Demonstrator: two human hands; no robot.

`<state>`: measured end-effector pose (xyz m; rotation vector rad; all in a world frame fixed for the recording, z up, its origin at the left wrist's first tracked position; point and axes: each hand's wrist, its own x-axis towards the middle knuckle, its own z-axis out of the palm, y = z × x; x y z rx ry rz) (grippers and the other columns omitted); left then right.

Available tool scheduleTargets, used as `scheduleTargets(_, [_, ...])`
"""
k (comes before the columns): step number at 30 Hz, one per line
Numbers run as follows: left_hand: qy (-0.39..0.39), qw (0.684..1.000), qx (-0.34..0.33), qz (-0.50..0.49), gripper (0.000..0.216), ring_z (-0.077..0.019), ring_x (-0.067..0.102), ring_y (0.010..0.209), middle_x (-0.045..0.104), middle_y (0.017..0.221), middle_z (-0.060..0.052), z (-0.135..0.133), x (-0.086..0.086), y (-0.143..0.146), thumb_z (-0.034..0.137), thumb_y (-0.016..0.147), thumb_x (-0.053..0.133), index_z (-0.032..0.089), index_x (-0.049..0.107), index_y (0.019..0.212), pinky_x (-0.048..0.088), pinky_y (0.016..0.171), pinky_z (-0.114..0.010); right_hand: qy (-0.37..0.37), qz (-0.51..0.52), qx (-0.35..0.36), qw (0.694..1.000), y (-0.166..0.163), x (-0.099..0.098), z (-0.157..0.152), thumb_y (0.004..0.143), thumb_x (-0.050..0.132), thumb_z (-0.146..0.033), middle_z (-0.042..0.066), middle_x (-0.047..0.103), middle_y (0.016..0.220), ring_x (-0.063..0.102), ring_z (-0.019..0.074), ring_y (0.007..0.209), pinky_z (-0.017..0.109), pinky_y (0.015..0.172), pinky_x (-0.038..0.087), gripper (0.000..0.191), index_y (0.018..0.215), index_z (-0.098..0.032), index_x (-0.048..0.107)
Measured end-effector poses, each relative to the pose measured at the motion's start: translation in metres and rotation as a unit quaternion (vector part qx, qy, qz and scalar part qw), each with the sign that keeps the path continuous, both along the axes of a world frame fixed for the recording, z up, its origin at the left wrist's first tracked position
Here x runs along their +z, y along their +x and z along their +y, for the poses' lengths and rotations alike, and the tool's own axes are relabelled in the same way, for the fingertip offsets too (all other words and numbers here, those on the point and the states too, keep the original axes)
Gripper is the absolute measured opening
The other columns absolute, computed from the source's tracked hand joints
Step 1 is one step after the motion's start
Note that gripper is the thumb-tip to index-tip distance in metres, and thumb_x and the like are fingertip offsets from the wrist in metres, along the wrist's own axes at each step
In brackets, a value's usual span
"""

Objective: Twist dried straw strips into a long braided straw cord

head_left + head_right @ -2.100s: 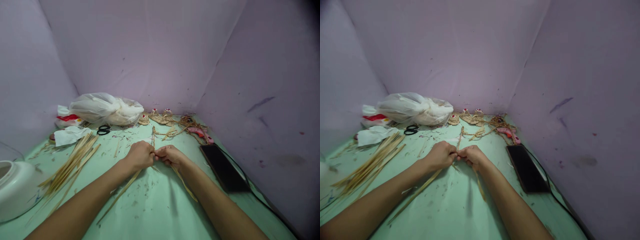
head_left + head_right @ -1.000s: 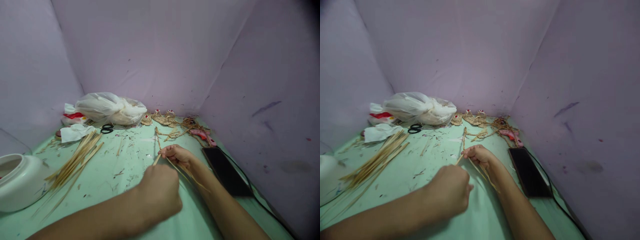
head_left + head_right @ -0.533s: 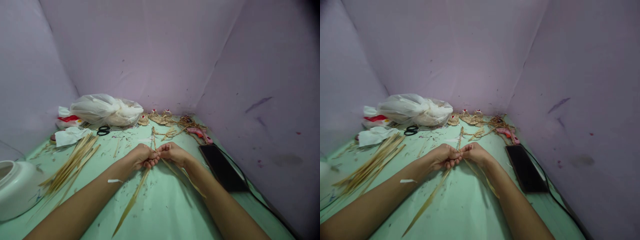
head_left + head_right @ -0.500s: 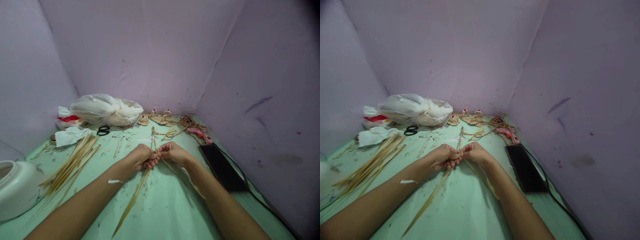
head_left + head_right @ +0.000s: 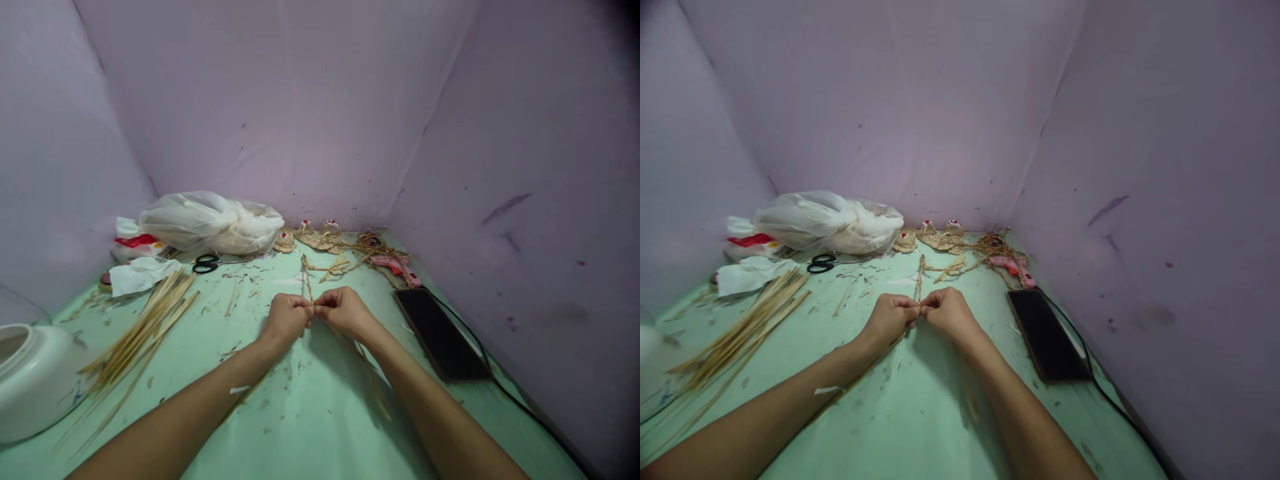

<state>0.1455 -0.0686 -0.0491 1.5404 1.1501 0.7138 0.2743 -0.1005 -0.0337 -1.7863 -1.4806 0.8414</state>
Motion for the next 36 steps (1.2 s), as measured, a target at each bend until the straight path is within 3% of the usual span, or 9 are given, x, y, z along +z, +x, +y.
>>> scheduleTargets(6, [-0.041,0.999,0.012,-0.019,0.011,-0.0051,0.031,0.033,0.043,0.036,0.003,0.001,-0.003,0.004,0.018,0.058,0.051,0.013,0.057,0.050,0.022,0.036,-0.019,0.037,-0.129,-0.090,0.987,-0.015,0.011,-0.024,0.068,0.056,-0.026,0.008,0.067,0.065,0.054,0.0148,0.057,0.024,0.051,0.032,0.016,0.065,-0.016,0.068])
scheduleTargets(12, [-0.088,0.995,0.001,-0.057,0.011,-0.0044,0.028,0.029,0.040,0.033,0.004,-0.003,0.005,0.004,0.013,0.055,0.048,0.014,0.050,0.044,0.019,0.034,-0.019,0.065,-0.300,-0.032,0.951,-0.036,0.009,-0.045,0.075,0.044,-0.019,0.012,0.065,0.071,0.054,0.0168,0.059,0.027,0.053,0.029,0.022,0.070,-0.015,0.065])
scheduleTargets(20, [-0.141,0.985,-0.039,-0.088,0.009,-0.0042,0.026,0.025,0.037,0.029,0.005,-0.001,0.018,-0.003,0.011,0.055,0.048,0.013,0.050,0.047,0.014,0.031,-0.018,0.082,-0.337,0.012,0.938,-0.049,-0.003,-0.051,0.073,0.044,-0.015,0.012,0.063,0.079,0.055,0.0165,0.059,0.027,0.053,0.030,0.028,0.095,-0.011,0.062])
scheduleTargets(23, [-0.157,0.983,-0.041,-0.087,0.008,-0.0030,0.025,0.025,0.039,0.030,0.005,0.002,0.019,-0.004,0.012,0.054,0.052,0.013,0.049,0.046,0.014,0.031,-0.018,0.115,-0.275,-0.023,0.954,-0.040,0.006,-0.050,0.076,0.045,-0.028,0.007,0.063,0.068,0.053,0.0148,0.056,0.025,0.053,0.030,0.023,0.076,-0.015,0.064])
scheduleTargets(26, [-0.174,0.979,-0.056,-0.087,0.010,-0.0024,0.024,0.025,0.042,0.033,0.004,0.003,0.020,-0.004,0.015,0.056,0.054,0.013,0.049,0.048,0.011,0.030,-0.018,0.121,-0.129,-0.136,0.975,-0.027,0.015,-0.041,0.076,0.045,-0.038,0.003,0.059,0.058,0.050,0.0134,0.055,0.024,0.053,0.033,0.029,0.061,-0.016,0.058])
scheduleTargets(28, [-0.178,0.979,-0.061,-0.084,0.010,-0.0018,0.024,0.025,0.043,0.034,0.004,0.003,0.020,-0.004,0.016,0.057,0.054,0.012,0.049,0.049,0.011,0.031,-0.018,0.061,0.036,-0.154,0.986,-0.022,0.017,-0.032,0.073,0.045,-0.033,0.002,0.057,0.058,0.050,0.0123,0.054,0.022,0.051,0.034,0.022,0.066,-0.016,0.056])
scheduleTargets(31, [-0.175,0.978,-0.068,-0.087,0.009,-0.0012,0.024,0.026,0.043,0.035,0.004,0.003,0.019,-0.004,0.014,0.056,0.052,0.012,0.048,0.048,0.011,0.032,-0.017,-0.071,0.257,-0.092,0.959,-0.025,0.013,-0.022,0.071,0.043,-0.024,-0.001,0.052,0.053,0.044,0.0087,0.043,0.020,0.044,0.032,0.015,0.073,-0.015,0.054])
scheduleTargets(33, [-0.168,0.979,-0.080,-0.087,0.008,-0.0013,0.024,0.026,0.042,0.034,0.004,0.004,0.017,-0.005,0.013,0.055,0.051,0.012,0.048,0.048,0.011,0.033,-0.017,-0.091,0.271,-0.077,0.955,-0.027,0.006,-0.018,0.067,0.045,-0.020,-0.004,0.045,0.047,0.035,0.0057,0.037,0.019,0.039,0.025,0.010,0.069,-0.014,0.053])
scheduleTargets(36, [-0.149,0.982,-0.099,-0.059,0.007,-0.0017,0.023,0.028,0.039,0.033,0.005,0.007,0.014,-0.006,0.014,0.055,0.050,0.012,0.049,0.048,0.012,0.034,-0.018,-0.057,0.190,-0.096,0.975,-0.025,-0.004,-0.015,0.061,0.048,-0.016,-0.007,0.035,0.040,0.024,0.0035,0.035,0.019,0.037,0.016,0.005,0.058,-0.014,0.051])
